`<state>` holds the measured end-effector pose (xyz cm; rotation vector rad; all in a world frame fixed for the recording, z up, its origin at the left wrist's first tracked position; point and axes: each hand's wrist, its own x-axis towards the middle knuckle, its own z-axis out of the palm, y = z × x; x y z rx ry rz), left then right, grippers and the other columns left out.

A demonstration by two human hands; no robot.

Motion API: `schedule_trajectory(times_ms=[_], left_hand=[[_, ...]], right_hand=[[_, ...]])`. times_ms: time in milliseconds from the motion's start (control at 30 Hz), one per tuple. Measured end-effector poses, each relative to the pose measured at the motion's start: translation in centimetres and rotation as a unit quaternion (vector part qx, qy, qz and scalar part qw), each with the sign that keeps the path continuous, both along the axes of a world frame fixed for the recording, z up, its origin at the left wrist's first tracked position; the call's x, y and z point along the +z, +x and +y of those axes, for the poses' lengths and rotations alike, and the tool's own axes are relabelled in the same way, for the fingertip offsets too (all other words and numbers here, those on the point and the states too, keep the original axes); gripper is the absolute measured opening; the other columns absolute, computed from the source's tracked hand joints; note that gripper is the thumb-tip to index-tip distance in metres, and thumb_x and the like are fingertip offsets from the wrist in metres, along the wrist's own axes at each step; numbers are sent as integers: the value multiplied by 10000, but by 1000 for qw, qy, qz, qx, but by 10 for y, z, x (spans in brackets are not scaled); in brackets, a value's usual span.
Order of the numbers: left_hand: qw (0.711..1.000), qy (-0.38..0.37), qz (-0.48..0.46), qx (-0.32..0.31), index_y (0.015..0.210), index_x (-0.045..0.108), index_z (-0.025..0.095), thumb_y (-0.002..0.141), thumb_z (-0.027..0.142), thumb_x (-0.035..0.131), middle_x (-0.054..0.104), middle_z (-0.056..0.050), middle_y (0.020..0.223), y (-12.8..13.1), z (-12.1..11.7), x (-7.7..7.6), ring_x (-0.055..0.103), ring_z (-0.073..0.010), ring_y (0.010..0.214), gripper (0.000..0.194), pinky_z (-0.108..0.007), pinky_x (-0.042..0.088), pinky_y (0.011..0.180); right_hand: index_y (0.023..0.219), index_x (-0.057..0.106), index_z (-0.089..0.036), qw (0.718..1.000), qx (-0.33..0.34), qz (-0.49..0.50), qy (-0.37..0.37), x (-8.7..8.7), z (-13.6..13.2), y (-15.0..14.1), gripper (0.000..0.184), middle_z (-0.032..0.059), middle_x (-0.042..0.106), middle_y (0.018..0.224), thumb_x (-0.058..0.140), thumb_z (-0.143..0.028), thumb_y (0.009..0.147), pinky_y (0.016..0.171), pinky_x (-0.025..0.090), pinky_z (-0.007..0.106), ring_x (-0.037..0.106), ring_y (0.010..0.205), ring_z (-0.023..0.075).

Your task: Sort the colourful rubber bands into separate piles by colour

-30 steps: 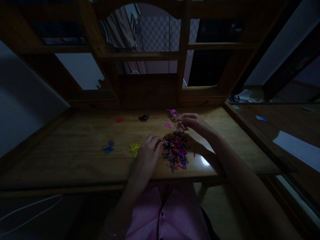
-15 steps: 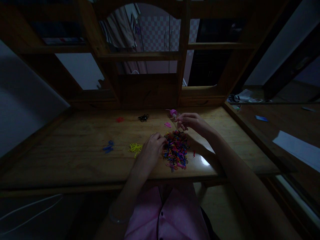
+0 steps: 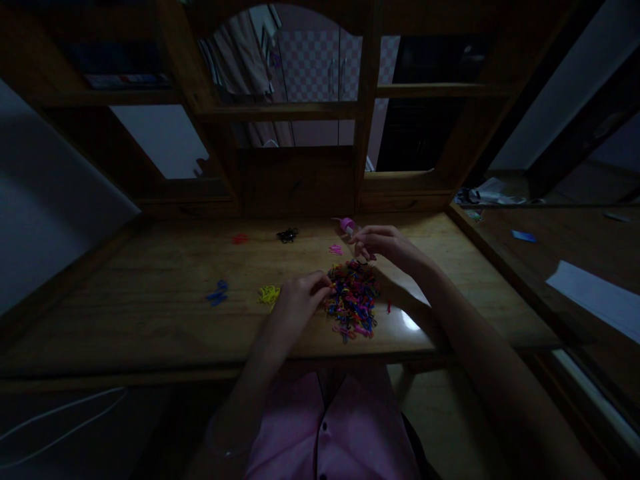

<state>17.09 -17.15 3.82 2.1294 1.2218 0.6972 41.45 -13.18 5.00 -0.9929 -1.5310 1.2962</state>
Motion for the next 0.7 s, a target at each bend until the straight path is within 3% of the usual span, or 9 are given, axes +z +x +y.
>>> schedule_trajectory(times_ms=[233,400,500,700], left_hand=[[991,-77,-106,23,829,720,190,799,219,640,729,-25,821,4,0,-5,683,-178,755,90,-255,519,693],[968,-147,-199,52,824,704,147,750,260,705,725,-49,784,13,-3,-7,688,-174,695,134,-258,561,637],[964,-145,-213,59,790,692,144,731,274,731,715,-39,758,18,-3,-7,682,-165,663,148,-235,555,587],[941,-202,-264,65,785,671,136,709,196,733,683,-18,721,24,-5,-5,683,-149,656,115,-230,587,599]], right_hand=[[970,709,-167,999,16,-28,14,2,-2,1,262,42,653,791,650,-381,832,530,367,239,527,626,113],[991,689,-196,991,120,-64,-10,9,-12,-8,273,6,639,786,749,-343,768,537,401,221,555,647,105],[987,664,-197,984,171,-42,-34,9,-16,-16,305,-3,648,791,790,-299,729,609,450,226,594,698,110],[867,675,-181,984,164,-59,-18,4,-15,-23,180,26,692,840,747,-317,775,733,505,279,644,773,139]])
